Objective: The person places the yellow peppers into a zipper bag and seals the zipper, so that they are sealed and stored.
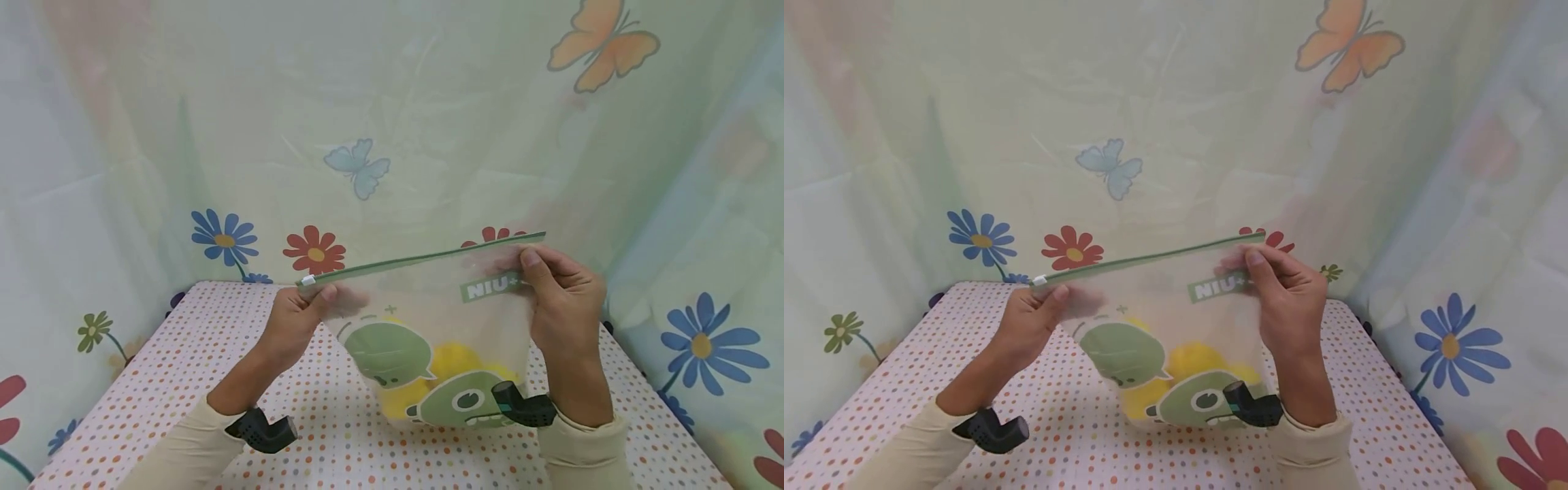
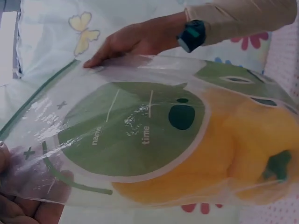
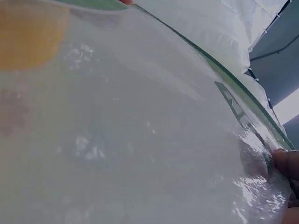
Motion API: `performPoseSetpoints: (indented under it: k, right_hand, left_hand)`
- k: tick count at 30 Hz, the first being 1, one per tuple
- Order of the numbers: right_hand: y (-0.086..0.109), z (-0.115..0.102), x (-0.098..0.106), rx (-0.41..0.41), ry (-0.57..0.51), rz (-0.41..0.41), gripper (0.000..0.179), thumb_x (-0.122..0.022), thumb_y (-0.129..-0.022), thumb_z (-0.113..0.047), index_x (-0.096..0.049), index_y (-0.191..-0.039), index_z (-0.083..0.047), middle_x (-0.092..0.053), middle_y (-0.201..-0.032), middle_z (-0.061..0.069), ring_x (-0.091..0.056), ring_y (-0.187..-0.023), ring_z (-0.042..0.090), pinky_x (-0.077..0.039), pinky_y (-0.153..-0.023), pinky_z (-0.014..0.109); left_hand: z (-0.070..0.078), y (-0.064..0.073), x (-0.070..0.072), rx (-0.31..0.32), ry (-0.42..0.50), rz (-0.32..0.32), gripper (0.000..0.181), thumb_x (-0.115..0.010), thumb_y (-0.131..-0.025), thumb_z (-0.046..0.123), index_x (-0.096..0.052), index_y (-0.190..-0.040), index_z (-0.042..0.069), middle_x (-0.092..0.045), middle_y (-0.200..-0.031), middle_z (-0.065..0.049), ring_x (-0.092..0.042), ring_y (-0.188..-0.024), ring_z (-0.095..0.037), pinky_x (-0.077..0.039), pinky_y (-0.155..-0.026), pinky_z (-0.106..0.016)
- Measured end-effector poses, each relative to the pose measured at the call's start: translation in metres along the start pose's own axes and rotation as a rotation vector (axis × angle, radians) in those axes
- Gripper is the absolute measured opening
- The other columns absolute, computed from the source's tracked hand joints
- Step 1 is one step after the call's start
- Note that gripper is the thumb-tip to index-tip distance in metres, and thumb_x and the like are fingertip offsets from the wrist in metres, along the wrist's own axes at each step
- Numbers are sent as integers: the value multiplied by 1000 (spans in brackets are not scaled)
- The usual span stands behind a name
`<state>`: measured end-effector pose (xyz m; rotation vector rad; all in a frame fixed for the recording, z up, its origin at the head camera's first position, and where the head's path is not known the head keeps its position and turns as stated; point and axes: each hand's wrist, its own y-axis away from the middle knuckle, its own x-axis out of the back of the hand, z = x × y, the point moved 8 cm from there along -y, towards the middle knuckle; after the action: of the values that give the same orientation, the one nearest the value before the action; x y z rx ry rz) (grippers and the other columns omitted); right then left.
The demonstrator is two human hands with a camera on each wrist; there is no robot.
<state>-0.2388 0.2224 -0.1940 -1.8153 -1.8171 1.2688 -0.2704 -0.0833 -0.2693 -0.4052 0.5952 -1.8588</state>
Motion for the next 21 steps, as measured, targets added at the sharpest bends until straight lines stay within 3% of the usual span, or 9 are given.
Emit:
performPoseSetpoints:
  k: [3, 6, 9, 11, 15, 21]
  right_hand:
    - [4, -8, 2, -5, -28, -10, 15, -55, -89, 15, -65, -98, 22, -71, -82, 21, -69, -81, 26, -56, -78, 31]
    - [12, -18, -1, -4, -52, -88, 17, -49, -89, 19, -61, -99, 26, -70, -84, 25, -69, -81, 29, -56, -76, 34]
    - [19, -22, 2, -21, 31, -132, 17, -49, -89, 20, -61, -100, 26, -71, -87, 23, -70, -81, 28, -57, -74, 35]
    - [22, -19, 5, -52, 96, -136, 17, -51, -90, 18, -63, -101, 23, -72, -88, 19, -70, -80, 26, -57, -72, 34]
    - [23, 4, 16, -154, 155, -101, 18, -54, -91, 11, -69, -101, 14, -72, -88, 11, -69, -79, 19, -57, -69, 30]
    - [13, 53, 39, -332, 371, -7, 16, -66, -91, -8, -75, -102, -2, -67, -91, 3, -67, -79, 12, -57, -67, 26]
  left_hand:
    - [29, -1, 2, -88, -108, -2, 23, -52, -99, 6, -72, -106, -4, -73, -101, -7, -70, -95, -25, -54, -85, -37]
    - [53, 1, 4, -153, -202, -20, 22, -54, -98, 4, -71, -105, -6, -74, -99, -8, -71, -92, -23, -55, -81, -34]
    - [59, 2, 5, -141, -251, -45, 22, -53, -98, 4, -71, -104, -7, -74, -97, -9, -71, -89, -24, -55, -81, -33]
    - [53, 1, 6, -72, -274, -49, 23, -54, -99, 8, -71, -105, -5, -74, -96, -8, -71, -87, -25, -54, -84, -33]
    - [23, -5, 12, 115, -239, -40, 28, -54, -100, 19, -70, -109, -2, -74, -96, -8, -71, -88, -27, -51, -90, -34]
    - [-27, -28, 28, 262, -151, 14, 37, -58, -97, 29, -68, -116, -1, -73, -101, -11, -69, -99, -25, -54, -85, -37]
